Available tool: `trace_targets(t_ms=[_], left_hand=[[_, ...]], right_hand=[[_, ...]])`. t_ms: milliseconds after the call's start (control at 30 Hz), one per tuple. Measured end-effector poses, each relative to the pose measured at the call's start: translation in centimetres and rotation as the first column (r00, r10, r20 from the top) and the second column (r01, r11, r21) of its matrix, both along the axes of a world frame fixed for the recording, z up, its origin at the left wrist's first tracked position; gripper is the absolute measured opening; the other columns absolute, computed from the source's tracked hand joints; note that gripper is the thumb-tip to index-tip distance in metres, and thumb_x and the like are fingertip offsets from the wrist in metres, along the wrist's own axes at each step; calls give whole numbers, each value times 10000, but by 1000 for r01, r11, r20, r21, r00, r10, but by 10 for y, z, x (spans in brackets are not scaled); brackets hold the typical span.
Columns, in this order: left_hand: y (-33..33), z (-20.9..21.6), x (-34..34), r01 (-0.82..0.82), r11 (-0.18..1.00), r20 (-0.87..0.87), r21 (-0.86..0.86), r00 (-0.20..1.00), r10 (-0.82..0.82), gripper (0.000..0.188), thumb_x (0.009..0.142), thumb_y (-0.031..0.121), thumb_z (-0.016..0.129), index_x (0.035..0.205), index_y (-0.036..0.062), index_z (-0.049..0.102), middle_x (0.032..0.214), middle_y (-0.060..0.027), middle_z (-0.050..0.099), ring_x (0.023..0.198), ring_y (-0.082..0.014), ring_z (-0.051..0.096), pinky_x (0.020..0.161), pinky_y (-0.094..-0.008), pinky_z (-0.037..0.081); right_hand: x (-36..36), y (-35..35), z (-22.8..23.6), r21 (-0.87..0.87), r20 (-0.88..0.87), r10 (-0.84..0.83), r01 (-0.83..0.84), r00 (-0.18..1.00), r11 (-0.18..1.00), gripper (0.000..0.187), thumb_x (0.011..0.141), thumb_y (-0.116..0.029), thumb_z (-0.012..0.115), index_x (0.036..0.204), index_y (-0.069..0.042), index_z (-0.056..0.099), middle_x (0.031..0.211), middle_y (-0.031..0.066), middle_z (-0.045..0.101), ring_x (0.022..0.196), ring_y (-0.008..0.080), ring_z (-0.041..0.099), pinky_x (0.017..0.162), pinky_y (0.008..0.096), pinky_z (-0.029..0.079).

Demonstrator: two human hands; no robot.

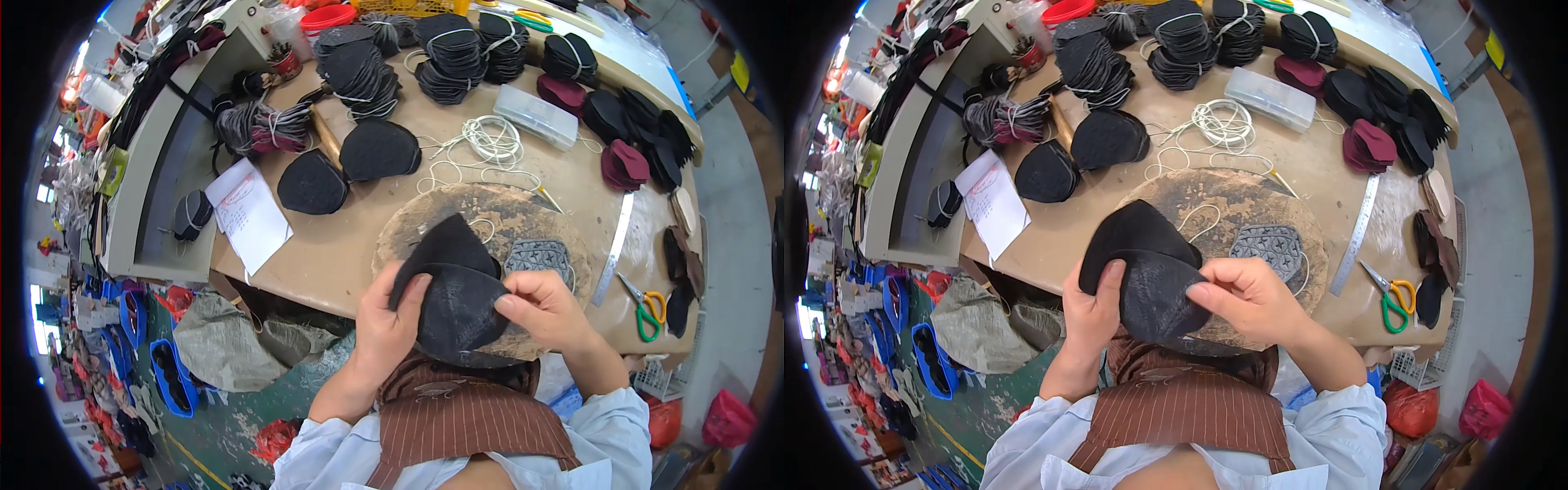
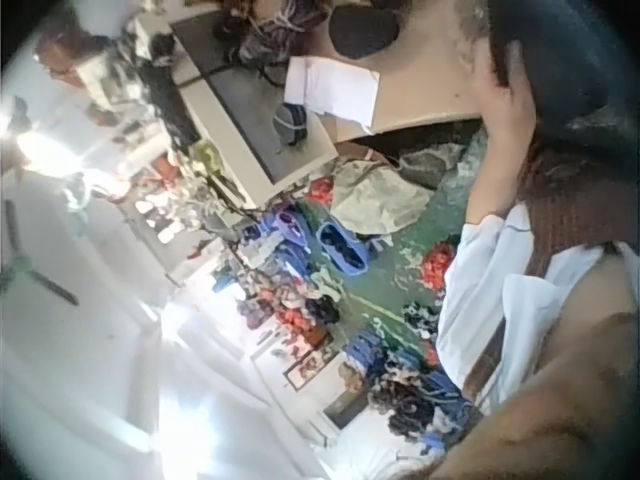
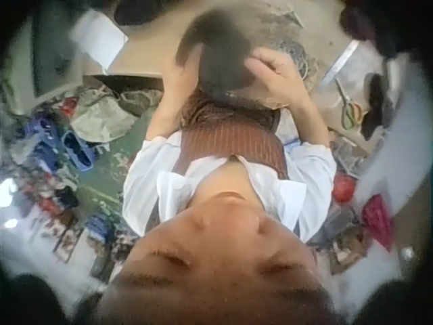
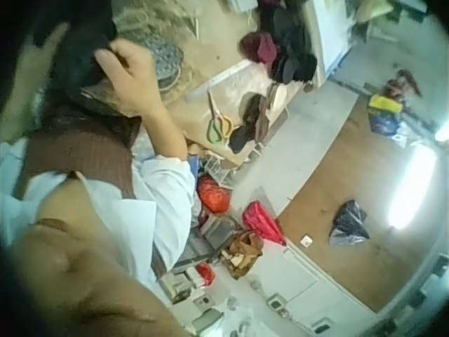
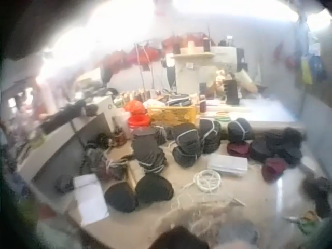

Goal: The person stacks black shoe insoles on a wooden board, aligns them, and secures them with a rubber band. They then handle a stack of grey patterned insoles, placing them on the table. The person continues to organize and stack various insole types, including black and grey ones, preparing them for the next stage of production.

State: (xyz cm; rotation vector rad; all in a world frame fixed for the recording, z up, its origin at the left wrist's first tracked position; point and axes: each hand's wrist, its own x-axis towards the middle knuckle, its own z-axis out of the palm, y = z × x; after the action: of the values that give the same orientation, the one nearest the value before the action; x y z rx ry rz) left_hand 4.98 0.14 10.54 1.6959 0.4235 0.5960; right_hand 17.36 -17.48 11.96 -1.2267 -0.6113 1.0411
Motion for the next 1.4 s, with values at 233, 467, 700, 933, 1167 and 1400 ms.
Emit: trace_targets(t_ms=[233,467,700,933,1167,1400], left_hand=[[-6,-23,17,17,922,28,-386,1000,-7,253,960,146,536,1112,-49,591,1009,-60,646,927,-122,575,840,-256,450],[-35,-48,31,60,510,-11,-858,991,-135,502,993,399,426,1308,9,448,1239,-133,564,1114,-259,566,932,-377,480],[-42,-66,46,40,474,-14,-879,994,-108,494,994,407,411,1272,2,467,1243,-121,568,1091,-255,596,898,-405,527],[-36,-60,43,79,527,-8,-846,987,-160,467,982,385,461,1258,9,490,1212,-115,597,1051,-240,625,856,-369,553],[-35,-56,35,122,538,-9,-834,972,-235,461,985,379,455,1263,12,478,1213,-132,592,1045,-264,629,868,-410,552],[-31,-51,31,132,552,-9,-823,969,-246,480,987,385,445,1298,20,447,1234,-141,578,1077,-283,613,885,-438,540]], right_hand=[[0,-17,-14,7,221,-197,201,955,980,135,936,-92,572,936,31,626,787,0,607,736,29,524,649,202,437],[0,-45,-26,133,738,-316,331,596,934,129,840,-66,625,955,-13,645,828,111,630,768,237,635,702,300,496],[9,-159,-17,260,683,-611,648,401,716,182,824,-73,617,1001,-32,626,856,61,645,782,169,638,672,283,505],[68,-397,-67,-243,515,-800,947,308,209,172,918,-200,597,1005,-55,631,727,-50,576,583,47,503,548,201,421],[69,-422,-91,-420,676,-683,906,276,-49,151,844,-145,666,959,-48,650,766,-23,625,618,53,526,529,210,403],[70,-360,6,-127,682,-682,962,263,244,130,859,-83,640,983,-44,643,678,-64,526,572,21,441,514,188,347]])
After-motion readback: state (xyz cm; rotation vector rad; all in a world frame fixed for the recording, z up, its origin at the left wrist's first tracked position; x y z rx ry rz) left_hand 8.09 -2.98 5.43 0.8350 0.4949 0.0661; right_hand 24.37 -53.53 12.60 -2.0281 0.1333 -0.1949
